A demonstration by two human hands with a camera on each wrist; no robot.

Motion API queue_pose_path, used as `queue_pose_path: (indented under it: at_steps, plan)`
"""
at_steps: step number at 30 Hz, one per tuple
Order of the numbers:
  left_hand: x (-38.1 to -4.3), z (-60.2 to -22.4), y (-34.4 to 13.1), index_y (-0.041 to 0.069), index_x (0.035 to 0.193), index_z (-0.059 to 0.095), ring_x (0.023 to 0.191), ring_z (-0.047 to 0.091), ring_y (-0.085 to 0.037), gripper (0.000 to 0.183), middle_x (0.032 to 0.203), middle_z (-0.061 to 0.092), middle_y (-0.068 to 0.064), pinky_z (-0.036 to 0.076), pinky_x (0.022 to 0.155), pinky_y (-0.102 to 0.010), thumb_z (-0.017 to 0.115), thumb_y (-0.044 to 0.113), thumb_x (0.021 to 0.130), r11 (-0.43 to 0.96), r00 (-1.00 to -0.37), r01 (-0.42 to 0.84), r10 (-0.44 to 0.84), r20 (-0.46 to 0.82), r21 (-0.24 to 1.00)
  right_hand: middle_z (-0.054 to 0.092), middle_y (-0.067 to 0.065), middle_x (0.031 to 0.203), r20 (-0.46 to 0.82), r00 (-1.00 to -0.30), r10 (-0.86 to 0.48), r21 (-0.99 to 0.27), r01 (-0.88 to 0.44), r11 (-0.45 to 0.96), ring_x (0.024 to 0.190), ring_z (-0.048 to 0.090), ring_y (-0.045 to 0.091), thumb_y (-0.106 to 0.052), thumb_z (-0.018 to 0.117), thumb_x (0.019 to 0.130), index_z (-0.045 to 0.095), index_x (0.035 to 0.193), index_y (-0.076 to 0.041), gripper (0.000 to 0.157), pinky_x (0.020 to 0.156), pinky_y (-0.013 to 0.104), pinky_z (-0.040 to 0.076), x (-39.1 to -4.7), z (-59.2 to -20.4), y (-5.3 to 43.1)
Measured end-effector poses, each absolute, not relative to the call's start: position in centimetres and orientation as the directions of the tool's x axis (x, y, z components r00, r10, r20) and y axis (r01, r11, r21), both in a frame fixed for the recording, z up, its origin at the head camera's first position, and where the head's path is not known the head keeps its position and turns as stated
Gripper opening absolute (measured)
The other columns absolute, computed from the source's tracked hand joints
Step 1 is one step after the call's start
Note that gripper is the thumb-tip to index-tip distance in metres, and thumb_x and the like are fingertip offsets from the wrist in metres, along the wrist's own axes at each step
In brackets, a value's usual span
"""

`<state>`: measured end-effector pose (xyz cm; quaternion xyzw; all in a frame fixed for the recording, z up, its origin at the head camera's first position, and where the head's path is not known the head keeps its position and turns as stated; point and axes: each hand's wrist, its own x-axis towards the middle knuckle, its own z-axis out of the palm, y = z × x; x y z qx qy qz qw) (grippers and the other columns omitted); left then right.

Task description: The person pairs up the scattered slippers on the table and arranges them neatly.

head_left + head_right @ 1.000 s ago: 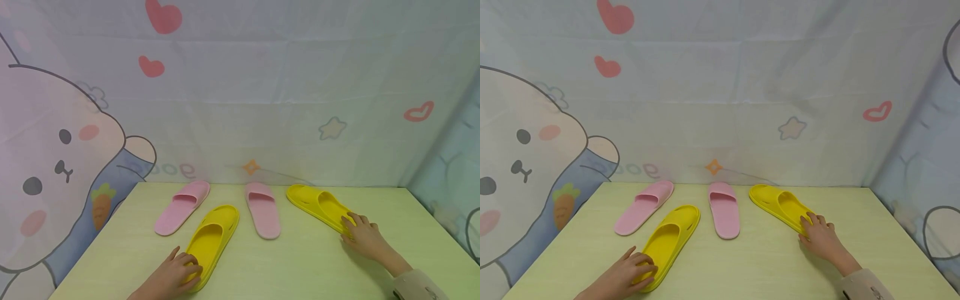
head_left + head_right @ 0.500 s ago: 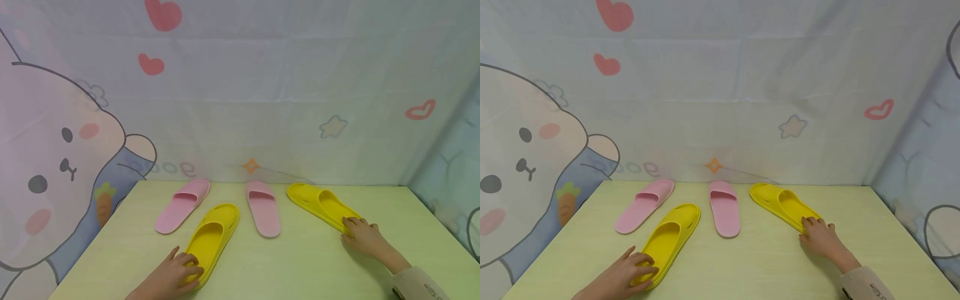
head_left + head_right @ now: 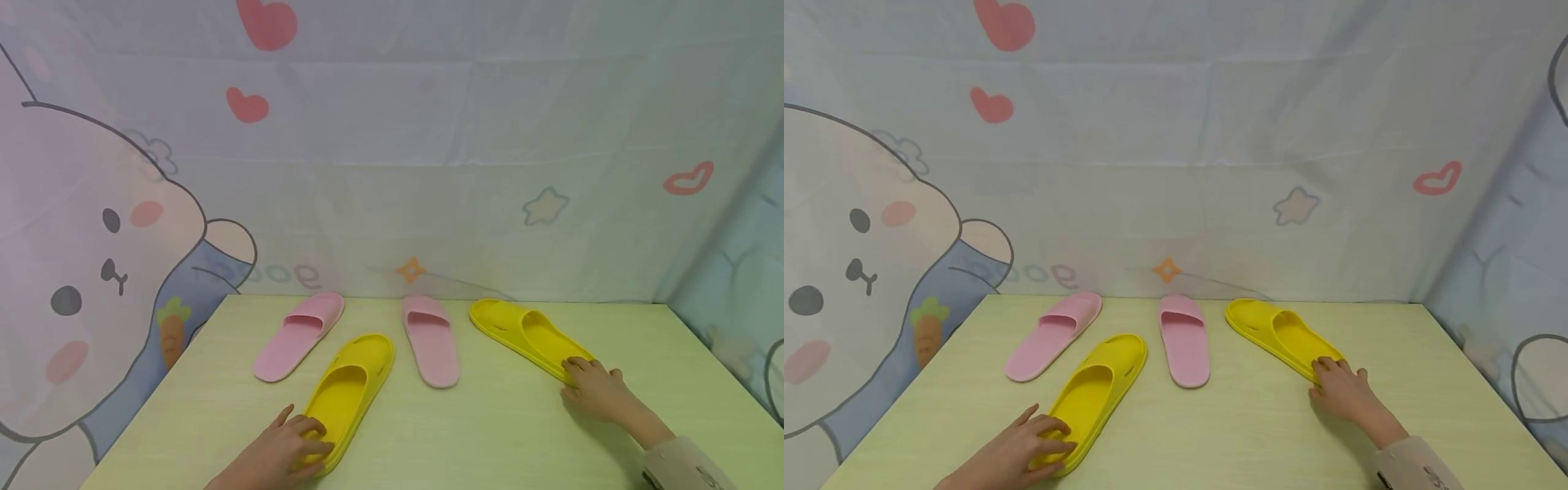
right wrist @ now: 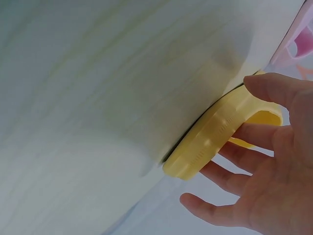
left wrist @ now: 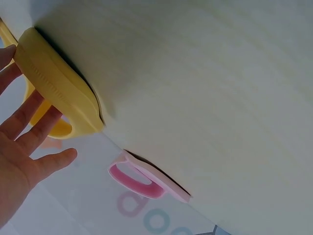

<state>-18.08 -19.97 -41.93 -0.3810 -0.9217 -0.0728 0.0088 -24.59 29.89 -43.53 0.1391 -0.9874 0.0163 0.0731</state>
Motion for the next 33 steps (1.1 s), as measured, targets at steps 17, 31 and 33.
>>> queue_pose_path:
  at_steps: [17, 31, 33]
  plan:
    - [-17.6, -42.2, -20.5, 0.03, 0.101, 0.066, 0.095, 0.055, -0.016, 0.019, 0.103, 0.061, 0.003, 0.036, 0.086, -0.062, 0.059, 0.032, 0.084, 0.665, -0.673, 0.74, 0.726, 0.145, 0.106, 0.055, 0.02, 0.116, 0.115, -0.952, -0.284, -0.002, -0.286, 0.958, 0.097, 0.052, 0.042, -0.027, 0.064, 0.077, 0.056, 0.115, -0.003, 0.047, 0.063, 0.055, 0.039, -23.9, -43.6, 30.6]
    - [-17.3, -42.1, -20.6, 0.033, 0.114, 0.06, 0.103, 0.052, -0.018, 0.028, 0.112, 0.06, 0.002, 0.035, 0.088, -0.062, 0.052, 0.039, 0.087, 0.692, -0.705, 0.708, 0.704, 0.085, 0.138, 0.058, 0.016, 0.116, 0.089, -0.943, -0.32, 0.012, -0.32, 0.947, 0.096, 0.055, 0.035, -0.028, 0.067, 0.075, 0.056, 0.12, -0.01, 0.049, 0.065, 0.058, 0.039, -22.2, -43.3, 31.5]
    - [-17.2, -42.0, -20.6, 0.034, 0.114, 0.06, 0.104, 0.052, -0.02, 0.028, 0.114, 0.06, 0.002, 0.035, 0.089, -0.062, 0.051, 0.039, 0.087, 0.697, -0.711, 0.699, 0.701, 0.052, 0.161, 0.058, 0.015, 0.116, 0.087, -0.942, -0.323, 0.01, -0.324, 0.946, 0.096, 0.055, 0.035, -0.028, 0.067, 0.075, 0.055, 0.12, -0.011, 0.05, 0.065, 0.058, 0.039, -21.9, -43.3, 31.6]
